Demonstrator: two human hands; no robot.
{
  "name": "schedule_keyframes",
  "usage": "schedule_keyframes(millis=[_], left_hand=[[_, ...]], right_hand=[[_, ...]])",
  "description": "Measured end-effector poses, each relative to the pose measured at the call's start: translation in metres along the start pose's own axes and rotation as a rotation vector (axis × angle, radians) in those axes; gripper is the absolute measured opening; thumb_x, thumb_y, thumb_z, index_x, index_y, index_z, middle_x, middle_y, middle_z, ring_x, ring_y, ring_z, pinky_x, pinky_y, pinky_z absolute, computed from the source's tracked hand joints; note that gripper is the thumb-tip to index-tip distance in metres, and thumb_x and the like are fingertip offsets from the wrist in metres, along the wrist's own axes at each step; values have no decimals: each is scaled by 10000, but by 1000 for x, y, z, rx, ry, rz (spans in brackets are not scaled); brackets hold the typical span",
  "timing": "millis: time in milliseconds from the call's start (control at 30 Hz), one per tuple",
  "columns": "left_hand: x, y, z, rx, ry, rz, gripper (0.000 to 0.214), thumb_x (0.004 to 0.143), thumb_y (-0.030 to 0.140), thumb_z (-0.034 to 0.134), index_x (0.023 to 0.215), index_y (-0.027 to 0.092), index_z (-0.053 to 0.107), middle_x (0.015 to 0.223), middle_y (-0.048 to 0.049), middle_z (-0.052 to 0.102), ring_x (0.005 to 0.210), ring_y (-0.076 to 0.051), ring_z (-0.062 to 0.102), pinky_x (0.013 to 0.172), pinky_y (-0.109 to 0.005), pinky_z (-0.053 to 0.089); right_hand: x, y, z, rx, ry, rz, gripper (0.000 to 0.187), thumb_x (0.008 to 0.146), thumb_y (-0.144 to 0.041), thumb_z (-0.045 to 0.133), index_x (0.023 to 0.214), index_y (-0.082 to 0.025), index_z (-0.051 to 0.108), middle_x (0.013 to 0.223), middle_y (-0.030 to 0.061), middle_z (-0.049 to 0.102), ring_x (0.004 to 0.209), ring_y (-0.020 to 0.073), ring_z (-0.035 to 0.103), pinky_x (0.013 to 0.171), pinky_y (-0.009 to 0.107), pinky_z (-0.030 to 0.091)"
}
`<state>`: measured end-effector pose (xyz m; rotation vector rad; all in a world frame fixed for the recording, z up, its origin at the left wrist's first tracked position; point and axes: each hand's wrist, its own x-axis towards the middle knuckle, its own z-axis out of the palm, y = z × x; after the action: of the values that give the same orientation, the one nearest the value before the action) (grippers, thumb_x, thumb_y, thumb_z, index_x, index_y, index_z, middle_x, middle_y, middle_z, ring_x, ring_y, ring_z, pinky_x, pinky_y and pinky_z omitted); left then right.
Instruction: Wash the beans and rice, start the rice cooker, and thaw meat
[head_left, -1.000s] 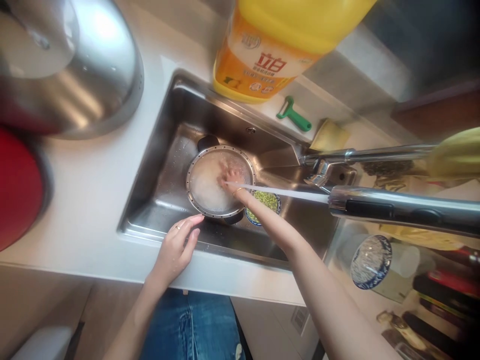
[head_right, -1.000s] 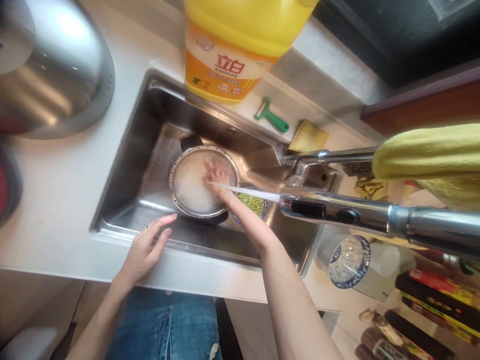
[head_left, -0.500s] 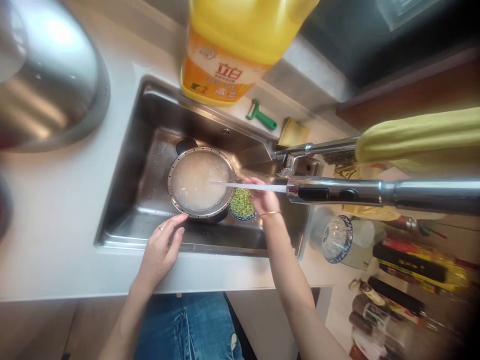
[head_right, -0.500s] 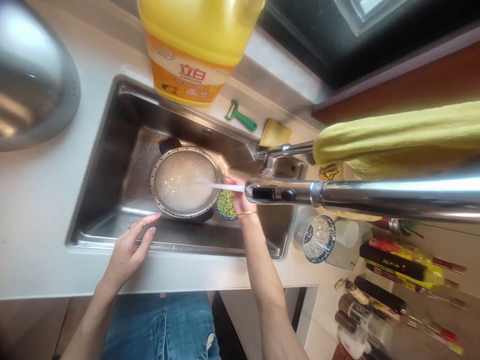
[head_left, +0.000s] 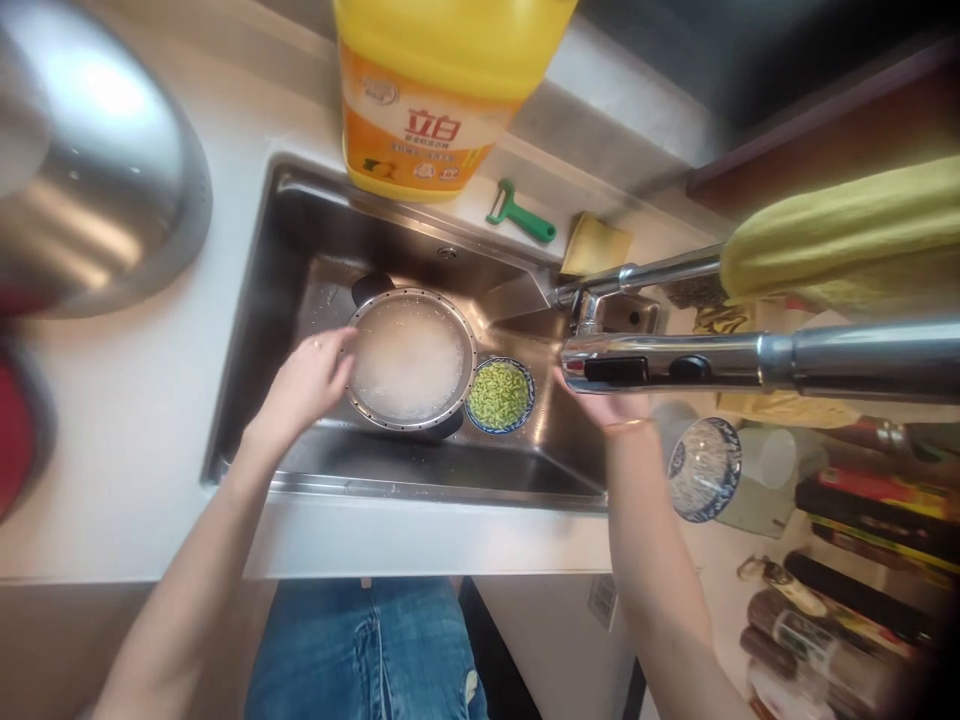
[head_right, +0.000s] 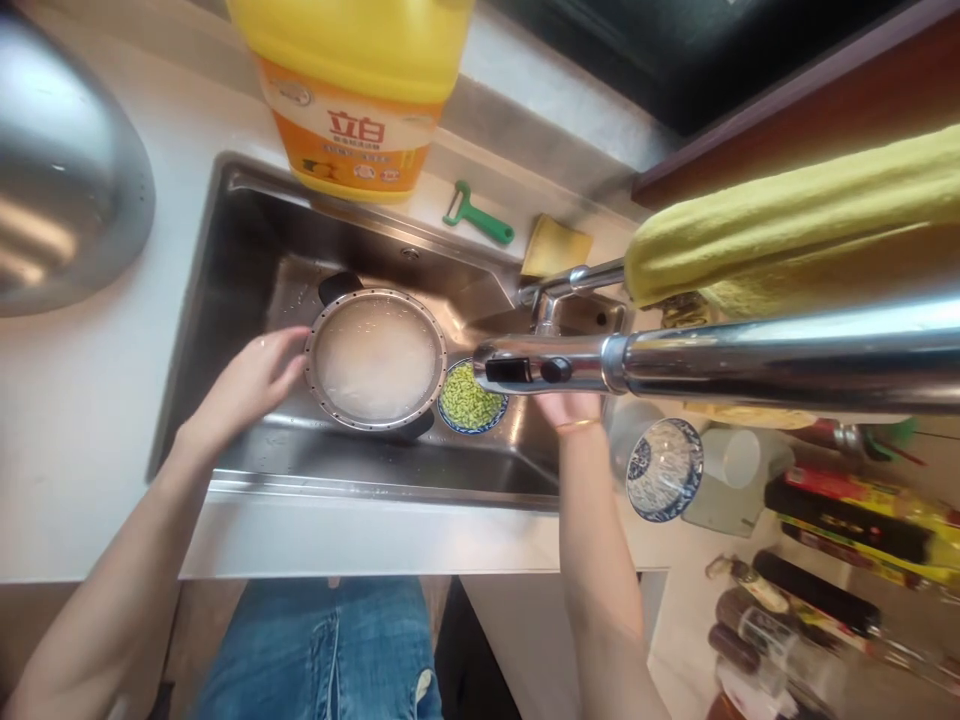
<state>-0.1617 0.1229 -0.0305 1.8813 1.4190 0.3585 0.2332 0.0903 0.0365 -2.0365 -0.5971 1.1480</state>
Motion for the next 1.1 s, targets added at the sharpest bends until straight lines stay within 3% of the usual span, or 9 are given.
schedule_keyframes(millis=[67, 133, 267, 367, 533, 633, 733, 900, 1100], left_hand=[[41, -15, 8, 17, 35, -13, 448, 925, 258, 445, 1335, 98, 530, 1366, -179, 599, 1286, -309, 546, 1125, -486, 395], [80, -30, 22, 33, 60, -24, 522, 879, 255, 515, 1376, 94, 485, 1417, -197, 548, 1340, -328, 489, 1144, -502, 362], [132, -51, 51, -39, 29, -77, 688, 811, 289, 621, 1427, 71, 405, 1453, -245, 493, 1369, -364, 453, 1132, -512, 369], [148, -58, 66, -152, 15, -119, 777, 790, 299, 642, 1470, 87, 331, 1448, -248, 503, 1340, -357, 497, 1107, -506, 396], [148, -62, 75, -321, 104, -87, 937, 772, 388, 667, 1536, 125, 193, 1475, -202, 497, 1362, -293, 495, 1103, -461, 408], [142, -63, 74, -342, 148, -86, 933, 793, 489, 630, 1529, 95, 212, 1496, -187, 476, 1397, -265, 456, 1114, -444, 388], [132, -65, 70, -341, 174, -108, 975, 736, 441, 717, 1538, 176, 229, 1535, -185, 432, 1378, -299, 480, 1115, -484, 399], [116, -61, 57, -304, 201, -128, 1022, 721, 437, 752, 1550, 224, 193, 1590, -178, 343, 1404, -323, 443, 1142, -518, 367], [109, -47, 31, -243, 259, -100, 1026, 720, 506, 752, 1548, 235, 212, 1583, -146, 366, 1370, -320, 482, 1159, -487, 365]], right_hand=[[-12, 28, 17, -31, -75, 189, 278, 980, -269, 361, 929, -232, 632, 1003, 76, 719, 917, 153, 706, 855, 367, 576], [-22, 64, 41, -173, -99, 285, 116, 889, -200, 541, 967, -181, 624, 992, 104, 719, 861, 182, 705, 817, 366, 583], [-26, 119, 88, -796, -211, 226, 475, 919, -407, 566, 1302, -139, 482, 1141, 166, 690, 988, 255, 698, 864, 385, 561], [-16, 133, 113, -977, -223, 211, 554, 956, -466, 494, 1356, -97, 392, 1141, 203, 688, 1073, 309, 680, 944, 419, 512], [-7, 140, 131, -988, -158, 184, 531, 971, -370, 414, 1369, -39, 297, 1112, 247, 687, 1077, 332, 677, 951, 430, 492], [-6, 145, 132, -917, -135, 147, 521, 957, -295, 374, 1395, -35, 262, 1082, 226, 698, 1058, 312, 681, 933, 418, 502], [-4, 143, 130, -927, -139, 125, 571, 945, -298, 372, 1431, -34, 232, 1039, 211, 706, 983, 321, 698, 905, 444, 510], [-9, 126, 125, -1004, -181, 89, 609, 951, -307, 339, 1456, 1, 195, 1014, 236, 695, 913, 339, 699, 876, 456, 507], [-23, 114, 121, -961, -188, 65, 512, 922, -322, 355, 1361, -62, 311, 968, 191, 693, 883, 314, 678, 850, 417, 513]])
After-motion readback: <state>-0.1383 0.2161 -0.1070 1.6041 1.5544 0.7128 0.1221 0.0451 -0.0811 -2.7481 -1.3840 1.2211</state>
